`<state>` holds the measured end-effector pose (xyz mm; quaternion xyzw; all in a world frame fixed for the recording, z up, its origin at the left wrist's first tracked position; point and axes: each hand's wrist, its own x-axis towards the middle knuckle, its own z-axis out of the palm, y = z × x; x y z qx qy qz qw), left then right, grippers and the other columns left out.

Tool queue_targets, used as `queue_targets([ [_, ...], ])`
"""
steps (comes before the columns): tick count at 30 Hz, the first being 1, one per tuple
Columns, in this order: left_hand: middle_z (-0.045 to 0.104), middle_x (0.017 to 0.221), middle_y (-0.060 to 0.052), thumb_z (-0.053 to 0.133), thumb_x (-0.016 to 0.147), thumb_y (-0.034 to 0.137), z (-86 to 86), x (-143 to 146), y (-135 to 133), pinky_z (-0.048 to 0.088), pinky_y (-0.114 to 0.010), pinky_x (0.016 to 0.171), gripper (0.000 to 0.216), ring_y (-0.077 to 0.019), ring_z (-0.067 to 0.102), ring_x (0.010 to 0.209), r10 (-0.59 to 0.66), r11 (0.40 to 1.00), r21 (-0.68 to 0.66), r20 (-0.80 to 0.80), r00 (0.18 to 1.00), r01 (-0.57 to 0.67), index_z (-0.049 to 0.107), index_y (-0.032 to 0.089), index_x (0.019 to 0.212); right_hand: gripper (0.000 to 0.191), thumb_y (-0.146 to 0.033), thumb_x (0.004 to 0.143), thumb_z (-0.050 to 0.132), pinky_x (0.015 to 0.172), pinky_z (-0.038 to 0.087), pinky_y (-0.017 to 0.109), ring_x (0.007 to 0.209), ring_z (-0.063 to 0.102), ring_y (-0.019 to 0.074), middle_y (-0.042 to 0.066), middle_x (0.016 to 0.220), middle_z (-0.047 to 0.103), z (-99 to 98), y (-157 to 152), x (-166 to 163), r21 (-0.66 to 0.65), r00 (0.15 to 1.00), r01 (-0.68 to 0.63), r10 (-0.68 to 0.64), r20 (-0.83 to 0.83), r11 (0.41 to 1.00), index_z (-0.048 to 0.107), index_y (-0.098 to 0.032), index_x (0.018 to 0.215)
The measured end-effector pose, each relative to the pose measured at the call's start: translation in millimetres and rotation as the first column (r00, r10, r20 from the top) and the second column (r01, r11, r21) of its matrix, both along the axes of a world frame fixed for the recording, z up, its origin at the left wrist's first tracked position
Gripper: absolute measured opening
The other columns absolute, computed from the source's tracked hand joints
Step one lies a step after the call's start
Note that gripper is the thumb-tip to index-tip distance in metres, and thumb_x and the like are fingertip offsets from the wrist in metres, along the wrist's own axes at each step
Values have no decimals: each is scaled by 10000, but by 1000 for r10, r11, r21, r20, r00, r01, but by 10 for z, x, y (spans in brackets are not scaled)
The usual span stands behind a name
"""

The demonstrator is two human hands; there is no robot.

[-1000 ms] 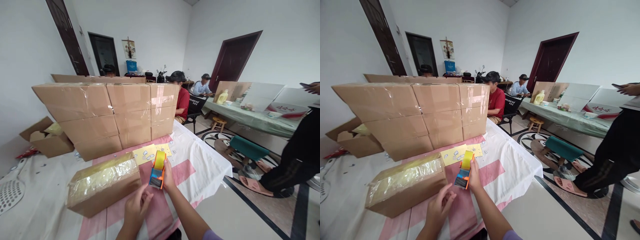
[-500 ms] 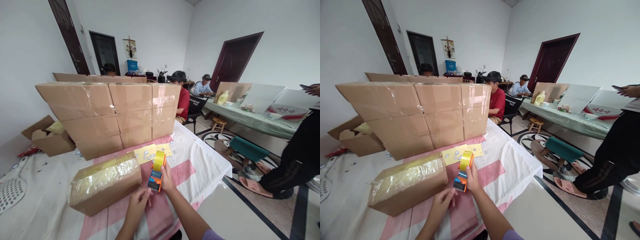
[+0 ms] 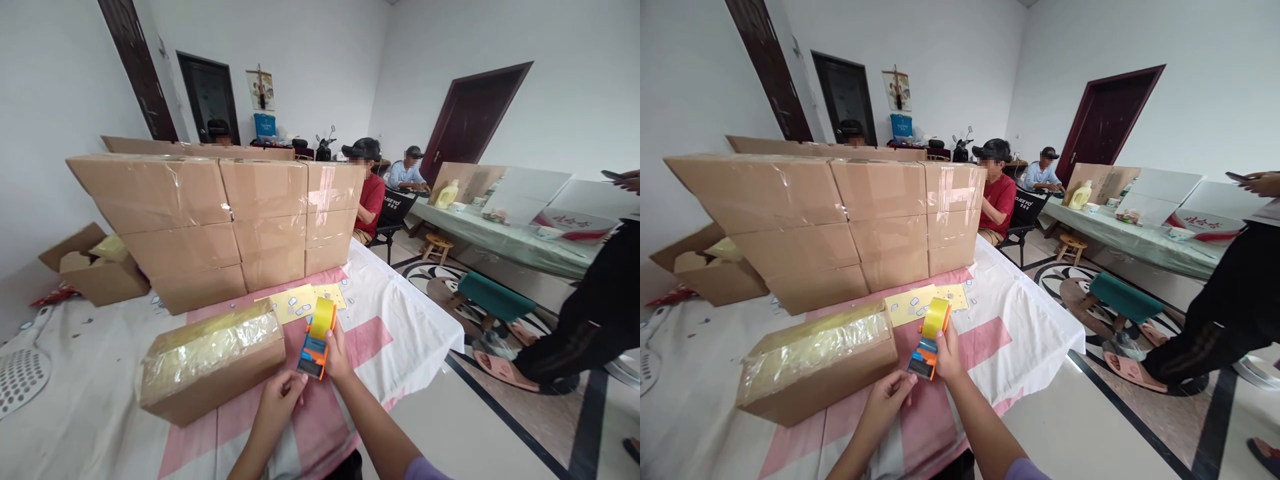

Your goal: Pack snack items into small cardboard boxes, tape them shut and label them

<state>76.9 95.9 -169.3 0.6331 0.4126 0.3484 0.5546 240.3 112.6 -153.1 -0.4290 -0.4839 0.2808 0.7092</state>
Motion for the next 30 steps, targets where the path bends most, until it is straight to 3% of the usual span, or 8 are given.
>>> queue_targets([
  [3, 513, 539, 6, 574, 855, 630, 39, -30, -24, 338, -261, 568, 492, -152, 473, 545, 22, 999, 29, 2, 1000, -22, 576, 178, 661, 435, -513, 1007, 468, 819, 579, 360, 922, 710, 241, 89, 1037, 729, 3, 8, -16, -10, 1000, -3, 3, -16, 1000, 586, -203, 1288],
  [8, 411, 616, 53, 644, 848, 481, 113, -56, -56, 311, -231, 575, 373, -116, 399, 581, 227, 968, 98, 58, 972, -232, 460, 200, 687, 467, -564, 981, 484, 798, 582, 363, 890, 717, 244, 83, 948, 733, 53, -5, -43, -45, 999, -48, 46, -27, 998, 593, -201, 1254],
  [16, 539, 732, 36, 652, 877, 425, 105, -23, -70, 382, -227, 626, 248, -120, 489, 666, 244, 969, 2, 101, 965, -246, 560, 196, 888, 487, -582, 963, 505, 754, 575, 344, 841, 710, 230, 87, 980, 715, 26, 24, -93, -47, 993, -116, 116, 3, 992, 564, -200, 1259],
  [21, 470, 694, 48, 621, 920, 411, 114, -38, -80, 377, -227, 609, 230, -122, 466, 650, 245, 967, 54, 63, 967, -249, 620, 206, 1023, 459, -558, 975, 500, 749, 581, 350, 834, 713, 230, 81, 990, 715, 0, 15, -107, -51, 984, -176, 178, 29, 983, 555, -208, 1267],
  [25, 483, 735, 38, 597, 947, 359, 126, -93, -121, 411, -230, 597, 298, -120, 477, 627, 221, 944, 244, 29, 975, -221, 611, 221, 1210, 438, -566, 976, 495, 751, 580, 344, 860, 711, 233, 78, 971, 720, 25, 16, -112, -87, 988, -151, 154, 30, 985, 591, -209, 1211],
  [28, 546, 829, -7, 587, 952, 288, 132, -118, -151, 477, -246, 686, 242, -131, 549, 708, 177, 843, 521, -39, 983, -131, 660, 224, 1174, 444, -580, 969, 501, 754, 584, 350, 857, 712, 232, 76, 981, 721, 36, 28, -114, -97, 987, -158, 155, -41, 983, 586, -212, 1203],
  [30, 560, 867, -27, 566, 967, 257, 126, -112, -158, 501, -244, 715, 225, -133, 583, 746, 164, 770, 636, -121, 979, -50, 698, 236, 1148, 440, -571, 968, 509, 757, 587, 353, 861, 716, 233, 75, 993, 725, 32, 32, -111, -107, 984, -160, 150, -93, 981, 576, -216, 1221],
])
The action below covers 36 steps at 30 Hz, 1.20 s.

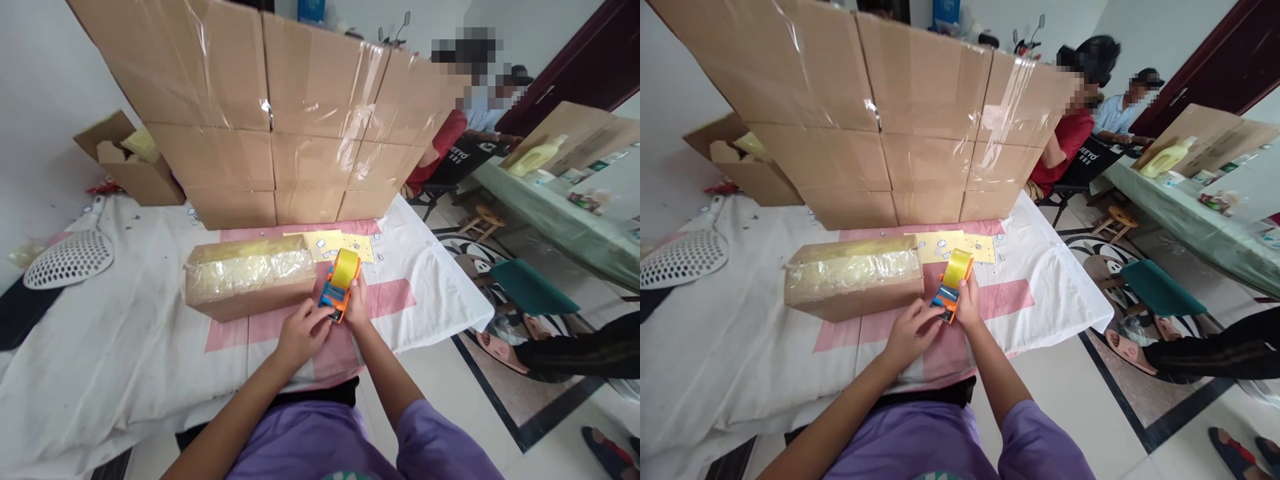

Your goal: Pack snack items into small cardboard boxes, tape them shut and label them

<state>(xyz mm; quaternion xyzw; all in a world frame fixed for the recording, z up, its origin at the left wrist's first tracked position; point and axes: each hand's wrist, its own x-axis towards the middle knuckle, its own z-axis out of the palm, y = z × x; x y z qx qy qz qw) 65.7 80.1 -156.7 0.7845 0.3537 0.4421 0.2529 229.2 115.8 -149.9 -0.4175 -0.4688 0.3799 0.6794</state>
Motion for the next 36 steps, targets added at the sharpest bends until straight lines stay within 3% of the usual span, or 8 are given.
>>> queue_targets([
  [3, 538, 839, -25, 546, 990, 248, -26, 19, 14, 509, -221, 676, 243, -123, 587, 716, 27, 996, 89, -78, 997, -20, 716, 245, 1164, 430, -553, 973, 512, 772, 586, 347, 885, 716, 234, 74, 1007, 729, -23, -5, 10, -36, 1000, 23, -23, -10, 999, 591, -215, 1228],
  [9, 533, 779, -14, 539, 1000, 218, -84, -2, 55, 484, -188, 620, 207, -104, 570, 651, 12, 975, 222, -27, 1000, -6, 741, 215, 1042, 481, -560, 986, 488, 914, 546, 356, 962, 688, 237, 76, 1063, 725, -72, -32, 16, -1, 982, 92, -91, 168, 996, 611, -217, 1301],
  [15, 609, 776, -29, 508, 995, 179, -5, 10, 59, 488, -221, 648, 200, -140, 611, 689, 56, 940, 339, -59, 997, -32, 706, 207, 985, 445, -537, 1010, 455, 960, 534, 361, 1100, 658, 251, 87, 1189, 697, -54, -45, -7, 30, 972, 104, -108, 211, 994, 631, -233, 1282],
  [19, 613, 731, -30, 513, 966, 127, 26, 15, 21, 456, -258, 616, 177, -160, 575, 644, 71, 895, 442, -31, 997, -50, 674, 201, 970, 440, -527, 1027, 412, 884, 552, 358, 1013, 670, 245, 86, 1124, 707, -61, -37, -26, 14, 965, 125, -125, 232, 992, 635, -221, 1252],
  [23, 661, 787, -47, 526, 935, 76, -52, -19, -40, 469, -283, 666, 243, -175, 598, 688, 37, 855, 517, 11, 999, -37, 684, 226, 1044, 421, -500, 1035, 404, 835, 553, 349, 880, 667, 227, 70, 980, 718, -45, -24, -41, 38, 956, 128, -133, 260, 991, 646, -211, 1223],
  [30, 584, 712, -13, 537, 972, 172, -115, -75, -50, 483, -207, 573, 316, -128, 591, 607, 111, 900, 428, -51, 992, -79, 723, 271, 1207, 431, -545, 1015, 427, 827, 560, 349, 901, 670, 234, 68, 965, 714, 20, -25, -8, 55, 975, 157, -164, 152, 986, 672, -216, 1146],
  [33, 735, 892, -50, 546, 980, 207, -121, -52, -51, 565, -213, 691, 352, -152, 713, 754, 67, 942, 333, -31, 997, -53, 683, 275, 1296, 418, -551, 1007, 447, 854, 559, 362, 900, 669, 231, 67, 971, 714, 11, -22, 5, 49, 971, 197, -201, 129, 979, 672, -225, 1141],
  [36, 770, 1071, -69, 562, 972, 272, -81, -15, -91, 597, -273, 845, 290, -209, 743, 958, 7, 993, 119, 48, 999, -13, 740, 286, 1200, 405, -537, 1014, 439, 845, 565, 364, 893, 675, 226, 67, 972, 717, -3, -19, 5, 53, 975, 184, -189, 118, 982, 663, -226, 1144],
])
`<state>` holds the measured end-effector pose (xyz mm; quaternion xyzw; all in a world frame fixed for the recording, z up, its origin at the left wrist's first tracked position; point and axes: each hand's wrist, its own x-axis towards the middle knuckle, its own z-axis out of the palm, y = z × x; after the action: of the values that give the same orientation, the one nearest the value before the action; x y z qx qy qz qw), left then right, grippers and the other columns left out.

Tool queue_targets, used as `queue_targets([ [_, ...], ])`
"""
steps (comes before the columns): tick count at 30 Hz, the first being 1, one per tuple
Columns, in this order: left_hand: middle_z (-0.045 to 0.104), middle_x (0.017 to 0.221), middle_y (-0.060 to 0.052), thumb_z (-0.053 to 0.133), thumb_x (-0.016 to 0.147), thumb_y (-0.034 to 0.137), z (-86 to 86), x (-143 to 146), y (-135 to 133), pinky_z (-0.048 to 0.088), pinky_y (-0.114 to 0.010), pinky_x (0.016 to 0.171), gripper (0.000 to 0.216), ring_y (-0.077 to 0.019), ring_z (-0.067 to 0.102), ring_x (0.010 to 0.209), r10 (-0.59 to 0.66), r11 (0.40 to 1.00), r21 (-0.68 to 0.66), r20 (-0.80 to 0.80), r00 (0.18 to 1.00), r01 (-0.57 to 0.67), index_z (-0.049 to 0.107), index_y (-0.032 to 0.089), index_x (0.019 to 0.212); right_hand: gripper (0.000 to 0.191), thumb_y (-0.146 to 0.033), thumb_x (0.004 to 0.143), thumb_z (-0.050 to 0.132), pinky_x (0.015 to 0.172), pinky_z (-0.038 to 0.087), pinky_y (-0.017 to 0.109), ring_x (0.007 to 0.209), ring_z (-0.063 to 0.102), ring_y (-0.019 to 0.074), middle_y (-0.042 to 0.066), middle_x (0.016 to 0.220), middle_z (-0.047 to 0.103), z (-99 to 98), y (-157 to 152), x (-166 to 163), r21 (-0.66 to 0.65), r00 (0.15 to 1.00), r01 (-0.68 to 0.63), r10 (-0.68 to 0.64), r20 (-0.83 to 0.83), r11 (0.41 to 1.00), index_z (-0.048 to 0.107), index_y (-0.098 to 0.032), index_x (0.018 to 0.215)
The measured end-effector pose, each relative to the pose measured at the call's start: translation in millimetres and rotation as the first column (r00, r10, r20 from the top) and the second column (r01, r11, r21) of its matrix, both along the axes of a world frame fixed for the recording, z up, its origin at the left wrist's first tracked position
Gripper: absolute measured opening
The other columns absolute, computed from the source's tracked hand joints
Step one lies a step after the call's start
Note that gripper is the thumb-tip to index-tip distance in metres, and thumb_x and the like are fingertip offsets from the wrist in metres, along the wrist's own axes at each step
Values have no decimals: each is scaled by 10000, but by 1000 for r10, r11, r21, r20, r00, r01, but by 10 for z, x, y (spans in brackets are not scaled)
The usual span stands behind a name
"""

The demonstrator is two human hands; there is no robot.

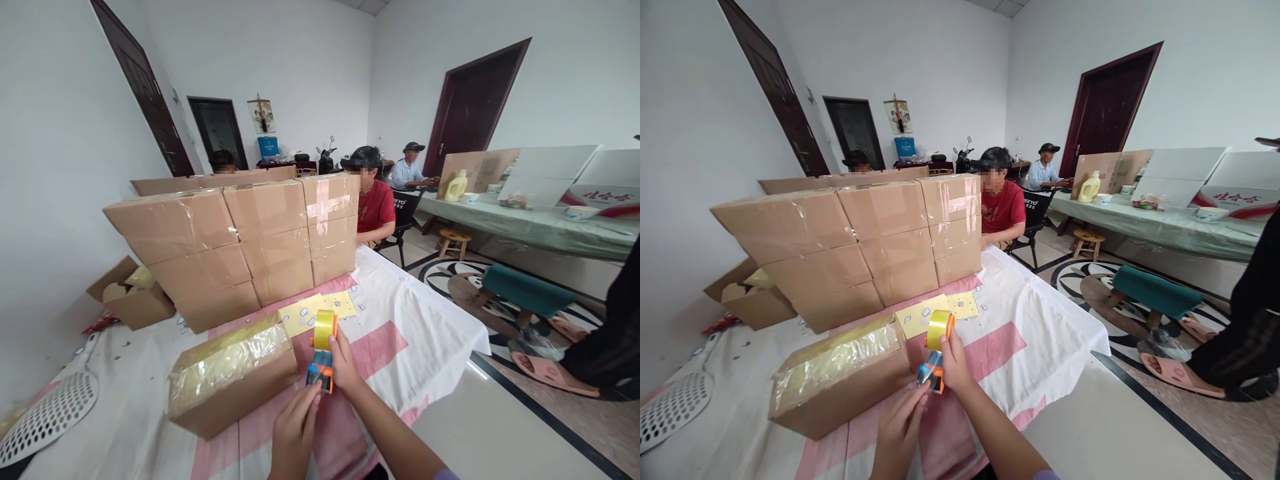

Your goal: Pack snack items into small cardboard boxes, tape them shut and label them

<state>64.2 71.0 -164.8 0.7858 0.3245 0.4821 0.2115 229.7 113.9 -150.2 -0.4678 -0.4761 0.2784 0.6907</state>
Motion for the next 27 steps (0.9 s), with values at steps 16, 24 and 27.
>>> queue_targets([
  [16, 729, 780, -34, 953, 398, 565, 198, 234, -42, 314, -171, 359, 763, -49, 437, 378, 483, 425, -856, 490, 726, 294, 625, 178, 969, 356, -466, 1030, 400, 809, 547, 367, 794, 640, 231, 58, 885, 679, 50, -62, 19, 85, 996, 17, -24, 84, 996, 643, -223, 1124],
  [24, 720, 721, -82, 902, 417, 652, 84, 313, -86, 250, -176, 371, 664, -24, 358, 363, 396, 363, -892, 410, 821, 270, 741, 122, 783, 378, -484, 1017, 422, 810, 545, 366, 870, 646, 239, 87, 994, 685, 3, -66, 27, 107, 991, -12, -2, 130, 994, 644, -215, 1163],
  [27, 728, 707, -101, 882, 447, 670, 52, 325, -68, 203, -176, 372, 645, -13, 301, 347, 375, 412, -880, 398, 837, 234, 743, 119, 754, 376, -489, 1004, 450, 791, 550, 366, 854, 644, 243, 86, 966, 689, 3, -78, 32, 124, 990, 11, -29, 139, 992, 657, -220, 1166],
])
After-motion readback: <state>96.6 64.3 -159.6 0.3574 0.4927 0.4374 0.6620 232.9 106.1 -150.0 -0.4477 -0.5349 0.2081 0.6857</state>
